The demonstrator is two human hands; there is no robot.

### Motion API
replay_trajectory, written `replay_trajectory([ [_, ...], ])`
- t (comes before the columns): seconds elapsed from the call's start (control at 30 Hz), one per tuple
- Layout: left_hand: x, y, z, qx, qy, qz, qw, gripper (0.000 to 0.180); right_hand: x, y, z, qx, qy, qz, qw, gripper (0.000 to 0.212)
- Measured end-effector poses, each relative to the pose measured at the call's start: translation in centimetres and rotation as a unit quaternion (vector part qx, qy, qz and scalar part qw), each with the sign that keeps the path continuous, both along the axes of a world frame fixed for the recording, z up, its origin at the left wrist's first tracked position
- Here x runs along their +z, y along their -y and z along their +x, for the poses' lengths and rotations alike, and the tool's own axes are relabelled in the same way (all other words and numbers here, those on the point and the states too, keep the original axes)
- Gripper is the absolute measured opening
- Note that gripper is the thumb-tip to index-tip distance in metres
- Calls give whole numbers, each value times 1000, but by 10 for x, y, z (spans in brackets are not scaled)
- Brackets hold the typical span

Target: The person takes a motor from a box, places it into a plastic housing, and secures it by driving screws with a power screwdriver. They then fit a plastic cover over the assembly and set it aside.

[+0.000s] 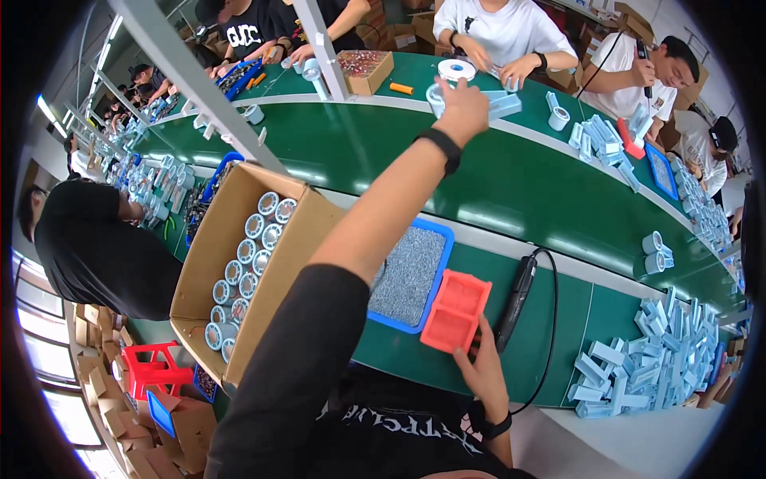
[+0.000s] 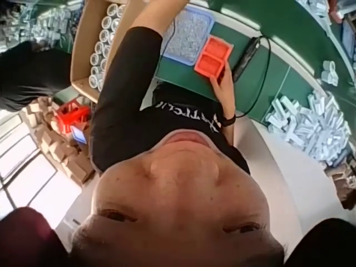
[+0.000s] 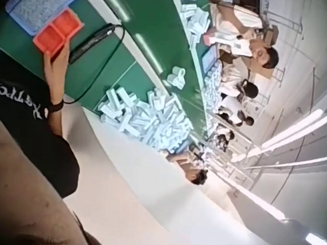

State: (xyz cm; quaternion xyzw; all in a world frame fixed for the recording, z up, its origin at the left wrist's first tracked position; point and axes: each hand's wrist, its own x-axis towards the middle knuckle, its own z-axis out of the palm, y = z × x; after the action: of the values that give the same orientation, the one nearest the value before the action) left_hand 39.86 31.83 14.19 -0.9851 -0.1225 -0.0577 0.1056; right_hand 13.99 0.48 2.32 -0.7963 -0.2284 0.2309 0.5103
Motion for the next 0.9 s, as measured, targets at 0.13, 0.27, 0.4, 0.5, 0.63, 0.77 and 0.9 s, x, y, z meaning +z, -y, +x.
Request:
replay_trajectory([
  [0.13,-37,-40,61,43,-1,105,994,29,4,-1,-1,17,-39,22,999,73],
  [0.27,-65,-48,100,45,-26,107,993,30,1,4,5,58,63,-91,992,76],
  [0.4,-89,-64,130,-43,-117,227,966,31,-2,2,11,80,31,-108,990,78],
  [0.5,-111,-68,144,-75,-131,266,952,30,-3,0,16,94,5,-126,988,78],
  [0.63,-138,-67,164,-84,-125,270,951,29,-1,4,19,92,13,-129,987,77],
  [0.77,-160,-94,153,-56,29,237,969,26,2,2,18,101,27,-125,987,78],
  [0.9,-137,-93,121,-41,176,121,976,24,2,-1,16,110,43,-109,987,73],
])
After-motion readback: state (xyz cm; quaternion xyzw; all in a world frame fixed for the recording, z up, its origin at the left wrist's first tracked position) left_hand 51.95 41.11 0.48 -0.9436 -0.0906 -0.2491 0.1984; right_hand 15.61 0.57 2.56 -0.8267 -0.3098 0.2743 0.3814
